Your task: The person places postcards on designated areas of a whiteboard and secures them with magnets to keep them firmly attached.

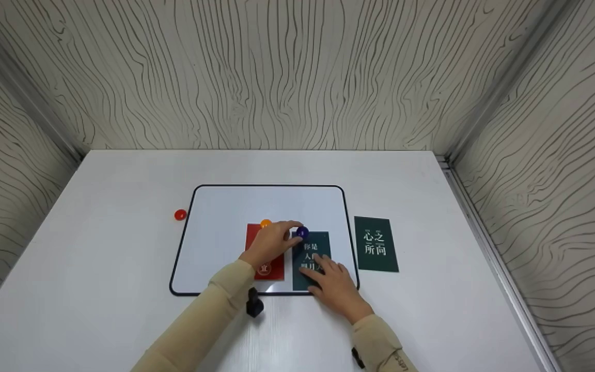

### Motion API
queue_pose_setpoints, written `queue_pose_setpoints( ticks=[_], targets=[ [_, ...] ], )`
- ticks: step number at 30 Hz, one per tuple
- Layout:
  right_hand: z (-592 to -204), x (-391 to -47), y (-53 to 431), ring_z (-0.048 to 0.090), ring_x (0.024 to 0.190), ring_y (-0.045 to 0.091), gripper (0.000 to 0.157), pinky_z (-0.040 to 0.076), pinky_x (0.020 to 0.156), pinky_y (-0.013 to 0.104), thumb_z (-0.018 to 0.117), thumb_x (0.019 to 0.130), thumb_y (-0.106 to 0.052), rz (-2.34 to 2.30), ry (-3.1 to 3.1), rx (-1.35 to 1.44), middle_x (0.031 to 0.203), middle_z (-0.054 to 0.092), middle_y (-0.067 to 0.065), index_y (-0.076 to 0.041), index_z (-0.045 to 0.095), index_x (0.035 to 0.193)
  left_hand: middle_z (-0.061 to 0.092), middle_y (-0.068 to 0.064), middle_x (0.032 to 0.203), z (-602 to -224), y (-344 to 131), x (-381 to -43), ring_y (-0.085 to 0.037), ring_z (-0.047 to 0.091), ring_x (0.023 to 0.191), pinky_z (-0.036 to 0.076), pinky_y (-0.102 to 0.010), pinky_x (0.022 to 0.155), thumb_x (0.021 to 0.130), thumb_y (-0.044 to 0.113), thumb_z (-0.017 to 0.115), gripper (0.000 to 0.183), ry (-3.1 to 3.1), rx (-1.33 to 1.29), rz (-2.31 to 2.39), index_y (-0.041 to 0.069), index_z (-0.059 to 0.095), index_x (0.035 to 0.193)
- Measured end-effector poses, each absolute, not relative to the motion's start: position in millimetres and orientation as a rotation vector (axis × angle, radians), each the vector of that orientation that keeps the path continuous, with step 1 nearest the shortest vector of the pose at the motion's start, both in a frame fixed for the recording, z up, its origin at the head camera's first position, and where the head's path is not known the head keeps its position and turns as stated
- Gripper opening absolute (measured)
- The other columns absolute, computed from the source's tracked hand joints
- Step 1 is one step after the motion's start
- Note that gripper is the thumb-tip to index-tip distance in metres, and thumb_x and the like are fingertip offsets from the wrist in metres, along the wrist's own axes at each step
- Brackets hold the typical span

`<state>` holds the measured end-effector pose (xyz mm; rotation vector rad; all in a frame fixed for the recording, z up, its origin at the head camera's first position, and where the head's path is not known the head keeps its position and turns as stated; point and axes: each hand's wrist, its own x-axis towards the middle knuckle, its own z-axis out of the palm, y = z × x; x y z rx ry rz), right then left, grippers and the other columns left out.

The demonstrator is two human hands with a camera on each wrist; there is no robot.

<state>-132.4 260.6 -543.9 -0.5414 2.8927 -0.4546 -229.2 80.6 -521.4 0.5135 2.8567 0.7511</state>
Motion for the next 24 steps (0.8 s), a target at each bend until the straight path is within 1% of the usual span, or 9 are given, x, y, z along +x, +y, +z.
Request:
queue_pose_setpoints(
  ticks=[8, 14, 19, 24],
  targets=[
    [-542, -131, 261, 0.037, 0.139, 0.045, 0.044, 0.033, 0.112, 0.063, 0.060, 0.094, -0.028, -0.474, 2.894, -0.548, 0.153, 0.039, 0.015, -0.029, 0.052, 0.137, 0.063, 0.003, 0.134, -523, 86, -232, -0.016, 0.061, 0.124, 0.048, -0.035, 0.108, 0.094, 0.038, 0.060, 0.040, 2.828, 0.518, 0.724, 0.031, 0.056, 0.133],
    [-543, -129, 262, 0.038, 0.138, 0.046, 0.045, 0.035, 0.111, 0.063, 0.060, 0.093, -0.028, -0.477, 2.897, -0.564, 0.152, 0.040, 0.016, -0.028, 0.052, 0.137, 0.067, 0.002, 0.128, -528, 93, -235, -0.016, 0.067, 0.112, 0.052, -0.033, 0.104, 0.094, 0.038, 0.059, 0.039, 2.859, 0.502, 0.668, 0.030, 0.057, 0.132],
    [-542, -129, 263, 0.038, 0.139, 0.045, 0.045, 0.035, 0.111, 0.063, 0.060, 0.093, -0.028, -0.467, 2.900, -0.559, 0.152, 0.040, 0.015, -0.028, 0.052, 0.137, 0.069, 0.002, 0.121, -530, 98, -237, -0.015, 0.068, 0.103, 0.054, -0.030, 0.100, 0.095, 0.039, 0.058, 0.038, 2.883, 0.492, 0.650, 0.028, 0.058, 0.131],
    [-541, -130, 262, 0.039, 0.138, 0.044, 0.044, 0.035, 0.112, 0.062, 0.060, 0.093, -0.028, -0.457, 2.900, -0.583, 0.152, 0.040, 0.016, -0.027, 0.053, 0.137, 0.071, 0.000, 0.114, -530, 101, -238, -0.014, 0.069, 0.097, 0.057, -0.028, 0.092, 0.094, 0.038, 0.059, 0.037, 2.943, 0.531, 0.588, 0.026, 0.061, 0.129]
  ],
)
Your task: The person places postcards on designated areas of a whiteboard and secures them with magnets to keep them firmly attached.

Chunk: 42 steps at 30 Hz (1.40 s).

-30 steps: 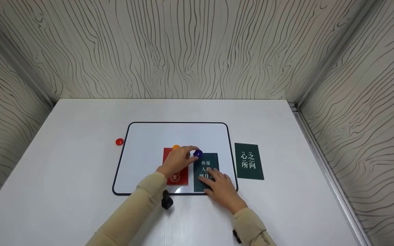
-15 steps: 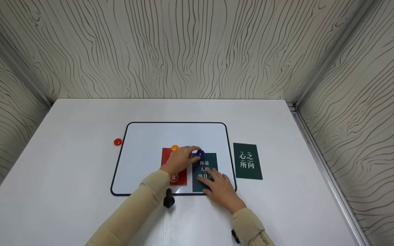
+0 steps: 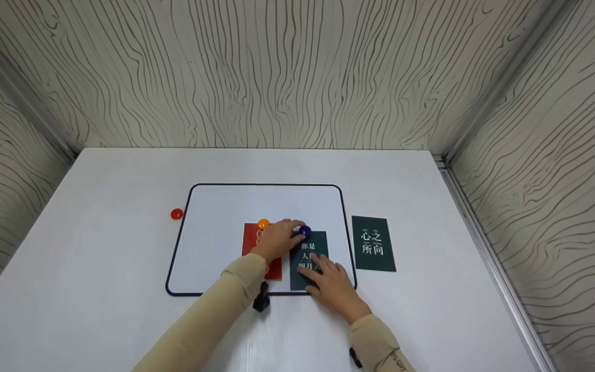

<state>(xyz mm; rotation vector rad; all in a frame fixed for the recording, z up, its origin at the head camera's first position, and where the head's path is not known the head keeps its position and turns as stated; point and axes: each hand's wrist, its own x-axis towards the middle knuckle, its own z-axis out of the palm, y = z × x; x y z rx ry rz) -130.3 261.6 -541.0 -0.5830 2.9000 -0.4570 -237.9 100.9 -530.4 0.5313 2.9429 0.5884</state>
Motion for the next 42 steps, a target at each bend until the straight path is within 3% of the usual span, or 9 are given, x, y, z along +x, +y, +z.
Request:
queue_pose_setpoints(
  ticks=[10, 21, 42],
  targets=[
    [-542, -132, 262, 0.038, 0.139, 0.045, 0.044, 0.034, 0.112, 0.062, 0.059, 0.094, -0.029, -0.461, 2.879, -0.565, 0.153, 0.039, 0.016, -0.028, 0.052, 0.137, 0.072, -0.002, 0.110, -538, 108, -239, -0.016, 0.069, 0.091, 0.058, -0.030, 0.090, 0.094, 0.036, 0.060, 0.035, 2.963, 0.476, 0.615, 0.022, 0.063, 0.127],
    [-541, -132, 262, 0.039, 0.138, 0.045, 0.043, 0.034, 0.112, 0.063, 0.059, 0.094, -0.028, -0.477, 2.887, -0.562, 0.152, 0.040, 0.017, -0.025, 0.053, 0.137, 0.071, 0.000, 0.111, -537, 118, -235, -0.016, 0.070, 0.095, 0.058, -0.030, 0.090, 0.094, 0.039, 0.058, 0.036, 3.021, 0.407, 0.557, 0.024, 0.062, 0.127],
    [-540, -131, 261, 0.037, 0.139, 0.045, 0.043, 0.033, 0.112, 0.064, 0.059, 0.094, -0.028, -0.494, 2.871, -0.530, 0.153, 0.039, 0.016, -0.026, 0.053, 0.137, 0.072, -0.001, 0.103, -540, 119, -232, -0.016, 0.071, 0.088, 0.059, -0.029, 0.079, 0.094, 0.038, 0.060, 0.034, 3.064, 0.433, 0.488, 0.022, 0.064, 0.124]
  ],
)
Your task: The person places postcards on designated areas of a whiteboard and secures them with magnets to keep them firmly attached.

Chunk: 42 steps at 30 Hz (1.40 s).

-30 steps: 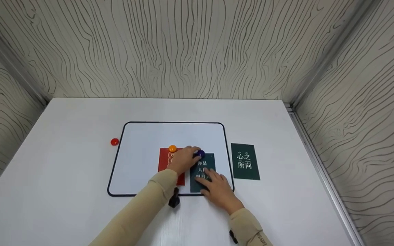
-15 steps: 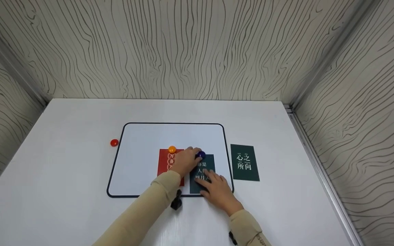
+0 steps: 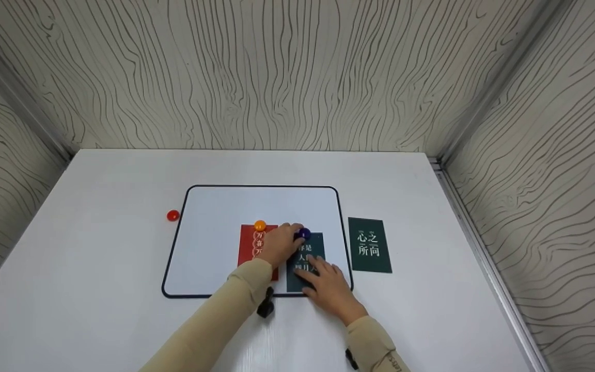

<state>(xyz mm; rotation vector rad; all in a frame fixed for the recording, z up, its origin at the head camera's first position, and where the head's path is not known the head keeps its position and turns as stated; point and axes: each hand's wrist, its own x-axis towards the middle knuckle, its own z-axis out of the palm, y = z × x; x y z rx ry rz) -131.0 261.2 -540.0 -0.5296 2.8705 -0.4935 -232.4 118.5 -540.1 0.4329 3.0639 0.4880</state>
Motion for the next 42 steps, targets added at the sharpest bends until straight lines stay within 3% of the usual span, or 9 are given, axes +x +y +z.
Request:
queue_pose_setpoints(
  ticks=[26, 36, 42],
  targets=[
    [-540, -129, 258, 0.047, 0.132, 0.037, 0.044, 0.042, 0.108, 0.056, 0.070, 0.086, -0.026, -0.466, 2.991, -0.494, 0.143, 0.048, 0.015, -0.023, 0.061, 0.129, 0.069, -0.002, 0.123, -532, 96, -218, -0.016, 0.068, 0.107, 0.054, -0.032, 0.099, 0.095, 0.034, 0.060, 0.038, 2.909, 0.464, 0.866, 0.018, 0.060, 0.130],
    [-537, -128, 257, 0.050, 0.130, 0.035, 0.039, 0.045, 0.107, 0.053, 0.070, 0.087, -0.026, -0.556, 3.010, -0.441, 0.140, 0.052, 0.014, -0.023, 0.062, 0.125, 0.069, 0.000, 0.123, -526, 79, -204, -0.016, 0.068, 0.111, 0.055, -0.030, 0.099, 0.094, 0.031, 0.062, 0.035, 2.883, 0.590, 0.882, 0.021, 0.063, 0.127],
    [-536, -128, 256, 0.052, 0.129, 0.035, 0.039, 0.046, 0.106, 0.052, 0.069, 0.087, -0.026, -0.579, 3.023, -0.441, 0.138, 0.053, 0.014, -0.020, 0.062, 0.125, 0.070, 0.001, 0.117, -521, 74, -198, -0.013, 0.068, 0.103, 0.056, -0.027, 0.095, 0.093, 0.030, 0.062, 0.032, 2.847, 0.584, 0.941, 0.021, 0.066, 0.123]
  ],
)
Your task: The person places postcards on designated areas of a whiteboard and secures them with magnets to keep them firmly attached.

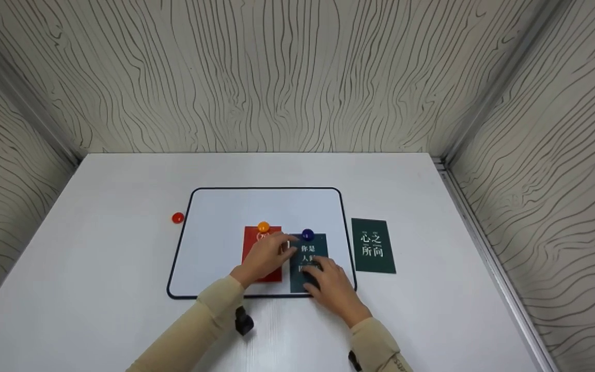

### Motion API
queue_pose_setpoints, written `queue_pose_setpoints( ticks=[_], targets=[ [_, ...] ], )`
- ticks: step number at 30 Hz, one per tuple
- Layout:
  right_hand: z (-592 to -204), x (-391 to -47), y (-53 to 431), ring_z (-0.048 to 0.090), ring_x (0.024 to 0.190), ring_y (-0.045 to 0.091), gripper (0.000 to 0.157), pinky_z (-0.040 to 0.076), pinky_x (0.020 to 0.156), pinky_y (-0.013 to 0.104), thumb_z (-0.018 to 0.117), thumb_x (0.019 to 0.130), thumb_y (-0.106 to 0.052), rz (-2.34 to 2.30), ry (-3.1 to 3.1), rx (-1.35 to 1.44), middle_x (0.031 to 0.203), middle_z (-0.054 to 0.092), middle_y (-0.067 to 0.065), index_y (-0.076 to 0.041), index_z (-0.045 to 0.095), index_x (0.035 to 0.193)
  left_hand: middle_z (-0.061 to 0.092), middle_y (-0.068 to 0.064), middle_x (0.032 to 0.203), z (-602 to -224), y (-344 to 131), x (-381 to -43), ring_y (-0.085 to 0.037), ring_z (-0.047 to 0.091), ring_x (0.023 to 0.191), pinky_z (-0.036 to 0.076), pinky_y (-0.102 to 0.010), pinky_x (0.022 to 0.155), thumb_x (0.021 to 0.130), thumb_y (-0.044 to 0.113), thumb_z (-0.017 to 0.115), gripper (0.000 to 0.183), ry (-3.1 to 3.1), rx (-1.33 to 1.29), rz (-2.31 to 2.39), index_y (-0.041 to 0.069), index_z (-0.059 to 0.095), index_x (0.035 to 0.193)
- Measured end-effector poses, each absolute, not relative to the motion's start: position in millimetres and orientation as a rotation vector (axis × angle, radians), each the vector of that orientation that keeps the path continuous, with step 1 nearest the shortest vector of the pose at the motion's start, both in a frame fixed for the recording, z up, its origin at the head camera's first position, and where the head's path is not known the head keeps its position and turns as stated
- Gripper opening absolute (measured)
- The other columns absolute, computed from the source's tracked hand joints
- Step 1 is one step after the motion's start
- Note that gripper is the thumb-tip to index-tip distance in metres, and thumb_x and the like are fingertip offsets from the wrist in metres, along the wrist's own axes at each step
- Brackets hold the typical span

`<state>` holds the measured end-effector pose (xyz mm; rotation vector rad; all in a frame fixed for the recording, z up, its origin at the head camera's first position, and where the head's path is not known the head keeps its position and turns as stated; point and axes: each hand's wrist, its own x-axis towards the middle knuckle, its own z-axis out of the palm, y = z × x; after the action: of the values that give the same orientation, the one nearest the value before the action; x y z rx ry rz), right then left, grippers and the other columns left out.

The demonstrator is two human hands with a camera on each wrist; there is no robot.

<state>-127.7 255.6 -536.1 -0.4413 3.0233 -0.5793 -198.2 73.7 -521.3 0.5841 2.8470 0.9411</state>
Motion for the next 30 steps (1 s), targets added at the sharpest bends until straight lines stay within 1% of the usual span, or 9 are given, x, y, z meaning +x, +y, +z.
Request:
queue_pose_setpoints(
  ticks=[8, 11, 12, 14, 17, 18, 21, 24, 30],
  targets=[
    [-535, -128, 254, 0.055, 0.127, 0.034, 0.037, 0.047, 0.105, 0.048, 0.068, 0.089, -0.025, -0.619, 3.027, -0.452, 0.134, 0.056, 0.014, -0.016, 0.063, 0.124, 0.070, -0.001, 0.102, -517, 61, -190, -0.011, 0.063, 0.086, 0.058, -0.022, 0.086, 0.093, 0.027, 0.063, 0.027, 2.834, 0.613, 0.993, 0.016, 0.068, 0.117],
    [-534, -127, 254, 0.055, 0.127, 0.034, 0.037, 0.047, 0.105, 0.048, 0.068, 0.089, -0.025, -0.653, 3.010, -0.414, 0.133, 0.056, 0.013, -0.016, 0.063, 0.124, 0.070, -0.001, 0.100, -516, 53, -187, -0.010, 0.061, 0.083, 0.057, -0.021, 0.084, 0.093, 0.027, 0.063, 0.026, 2.821, 0.596, 1.011, 0.016, 0.068, 0.116],
    [-534, -127, 254, 0.055, 0.127, 0.034, 0.036, 0.047, 0.105, 0.048, 0.068, 0.089, -0.024, -0.661, 3.005, -0.396, 0.133, 0.056, 0.013, -0.016, 0.063, 0.124, 0.070, -0.001, 0.101, -516, 50, -186, -0.010, 0.062, 0.084, 0.057, -0.021, 0.084, 0.093, 0.027, 0.063, 0.026, 2.817, 0.590, 1.024, 0.017, 0.068, 0.116],
    [-533, -127, 253, 0.055, 0.127, 0.033, 0.036, 0.047, 0.105, 0.048, 0.068, 0.089, -0.024, -0.675, 2.997, -0.369, 0.133, 0.057, 0.012, -0.016, 0.063, 0.123, 0.071, 0.000, 0.105, -515, 44, -183, -0.010, 0.064, 0.091, 0.057, -0.022, 0.089, 0.093, 0.026, 0.064, 0.026, 2.803, 0.561, 1.050, 0.018, 0.068, 0.117],
    [-534, -127, 253, 0.055, 0.127, 0.033, 0.035, 0.047, 0.105, 0.048, 0.068, 0.089, -0.025, -0.682, 2.991, -0.353, 0.132, 0.058, 0.011, -0.016, 0.064, 0.123, 0.070, 0.001, 0.112, -515, 34, -177, -0.013, 0.065, 0.103, 0.056, -0.028, 0.094, 0.092, 0.026, 0.065, 0.027, 2.789, 0.516, 1.072, 0.019, 0.067, 0.118],
    [-534, -127, 254, 0.055, 0.127, 0.032, 0.035, 0.047, 0.106, 0.048, 0.068, 0.089, -0.025, -0.685, 2.992, -0.349, 0.131, 0.058, 0.010, -0.017, 0.064, 0.123, 0.070, 0.001, 0.112, -516, 31, -176, -0.013, 0.064, 0.104, 0.057, -0.029, 0.094, 0.092, 0.026, 0.065, 0.027, 2.779, 0.504, 1.083, 0.019, 0.067, 0.118],
    [-534, -127, 255, 0.055, 0.127, 0.032, 0.035, 0.047, 0.106, 0.048, 0.068, 0.089, -0.025, -0.694, 2.993, -0.342, 0.131, 0.058, 0.009, -0.016, 0.064, 0.122, 0.069, 0.000, 0.109, -519, 20, -173, -0.013, 0.063, 0.100, 0.058, -0.030, 0.091, 0.092, 0.026, 0.065, 0.028, 2.756, 0.486, 1.089, 0.018, 0.066, 0.118],
    [-534, -127, 257, 0.055, 0.128, 0.033, 0.035, 0.046, 0.107, 0.048, 0.067, 0.089, -0.025, -0.702, 2.990, -0.343, 0.130, 0.058, 0.009, -0.016, 0.064, 0.123, 0.068, -0.001, 0.106, -521, 9, -172, -0.012, 0.062, 0.095, 0.059, -0.029, 0.087, 0.091, 0.025, 0.065, 0.028, 2.744, 0.472, 1.093, 0.017, 0.066, 0.118],
    [-537, -128, 260, 0.055, 0.126, 0.033, 0.035, 0.046, 0.106, 0.048, 0.066, 0.090, -0.023, -0.735, 2.971, -0.380, 0.128, 0.059, 0.009, -0.014, 0.063, 0.123, 0.067, -0.002, 0.103, -524, -13, -169, -0.010, 0.058, 0.089, 0.057, -0.027, 0.082, 0.093, 0.023, 0.063, 0.027, 2.749, 0.453, 1.134, 0.014, 0.066, 0.118]
  ],
)
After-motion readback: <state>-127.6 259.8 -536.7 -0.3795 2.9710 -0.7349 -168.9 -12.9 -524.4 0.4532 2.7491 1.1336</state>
